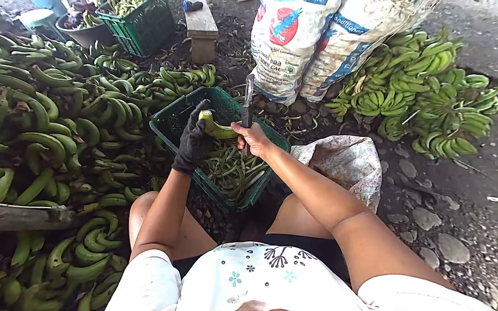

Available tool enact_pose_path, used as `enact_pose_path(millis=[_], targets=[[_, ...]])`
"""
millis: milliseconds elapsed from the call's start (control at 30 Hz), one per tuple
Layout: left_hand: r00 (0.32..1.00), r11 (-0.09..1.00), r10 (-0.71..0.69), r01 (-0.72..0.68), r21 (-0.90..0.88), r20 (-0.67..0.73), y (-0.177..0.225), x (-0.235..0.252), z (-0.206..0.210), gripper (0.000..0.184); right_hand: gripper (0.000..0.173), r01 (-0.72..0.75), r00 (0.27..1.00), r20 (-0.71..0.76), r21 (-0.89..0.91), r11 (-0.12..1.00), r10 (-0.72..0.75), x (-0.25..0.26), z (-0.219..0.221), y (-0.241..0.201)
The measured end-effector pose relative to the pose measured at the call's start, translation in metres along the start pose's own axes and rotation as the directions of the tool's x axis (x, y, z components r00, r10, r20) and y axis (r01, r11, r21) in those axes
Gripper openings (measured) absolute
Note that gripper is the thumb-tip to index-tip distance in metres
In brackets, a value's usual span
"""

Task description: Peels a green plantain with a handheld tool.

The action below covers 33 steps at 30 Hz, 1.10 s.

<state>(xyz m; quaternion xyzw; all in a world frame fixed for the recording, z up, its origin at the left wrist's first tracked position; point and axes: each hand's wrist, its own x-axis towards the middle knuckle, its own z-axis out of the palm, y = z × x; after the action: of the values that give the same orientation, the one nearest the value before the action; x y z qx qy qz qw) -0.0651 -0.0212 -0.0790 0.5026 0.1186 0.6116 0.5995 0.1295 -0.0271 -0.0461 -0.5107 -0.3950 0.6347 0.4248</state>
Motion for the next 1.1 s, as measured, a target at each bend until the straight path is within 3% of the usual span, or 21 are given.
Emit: enact_pose_path(millis=[100,167,267,367,467,567,667,800,967,1100], targets=[[0.989,1.000,-0.021,0.018,0.022,0.146,0.004,-0.006,-0.004,0.046,0.013,0.176,0.981,-0.054,-0.181,0.968,-0.188,0.001,-0.013,-0.002],[0.980,0.986,-0.064,0.033,0.162,0.188,0.010,-0.014,-0.005,0.053,0.020,0.388,0.908,-0.004,-0.368,0.845,-0.419,0.002,-0.030,-0.005],[0.931,0.926,-0.354,0.336,0.171,0.087,0.008,-0.019,0.000,0.075,0.027,0.636,0.745,0.173,-0.475,0.609,-0.644,-0.002,-0.045,-0.011],[0.838,0.841,-0.540,0.540,0.026,0.079,-0.007,-0.023,0.005,0.075,0.025,0.726,0.675,0.284,-0.421,0.545,-0.681,-0.004,-0.040,-0.008],[0.799,0.784,-0.589,0.602,-0.150,0.126,-0.013,-0.021,0.011,0.059,0.026,0.765,0.641,0.327,-0.346,0.544,-0.694,0.000,-0.032,-0.001],[0.841,0.807,-0.540,0.529,-0.263,0.033,-0.012,-0.018,0.009,0.042,0.044,0.724,0.683,0.304,-0.409,0.556,-0.664,-0.001,-0.033,-0.005],[0.859,0.828,-0.500,0.437,-0.352,-0.109,-0.011,-0.014,-0.005,0.050,0.052,0.627,0.764,0.238,-0.490,0.606,-0.599,-0.007,-0.038,-0.011],[0.816,0.829,-0.504,0.366,-0.422,-0.282,0.004,-0.009,-0.017,0.054,0.050,0.458,0.886,0.207,-0.535,0.710,-0.415,-0.016,-0.044,-0.019],[0.768,0.859,-0.490,0.346,-0.377,-0.412,0.014,-0.007,-0.023,0.062,0.043,0.433,0.896,0.350,-0.545,0.717,-0.275,-0.010,-0.044,-0.015],[0.771,0.896,-0.435,0.320,-0.307,-0.466,0.015,-0.009,-0.025,0.055,0.040,0.461,0.872,0.434,-0.578,0.674,-0.225,-0.001,-0.042,-0.010]])
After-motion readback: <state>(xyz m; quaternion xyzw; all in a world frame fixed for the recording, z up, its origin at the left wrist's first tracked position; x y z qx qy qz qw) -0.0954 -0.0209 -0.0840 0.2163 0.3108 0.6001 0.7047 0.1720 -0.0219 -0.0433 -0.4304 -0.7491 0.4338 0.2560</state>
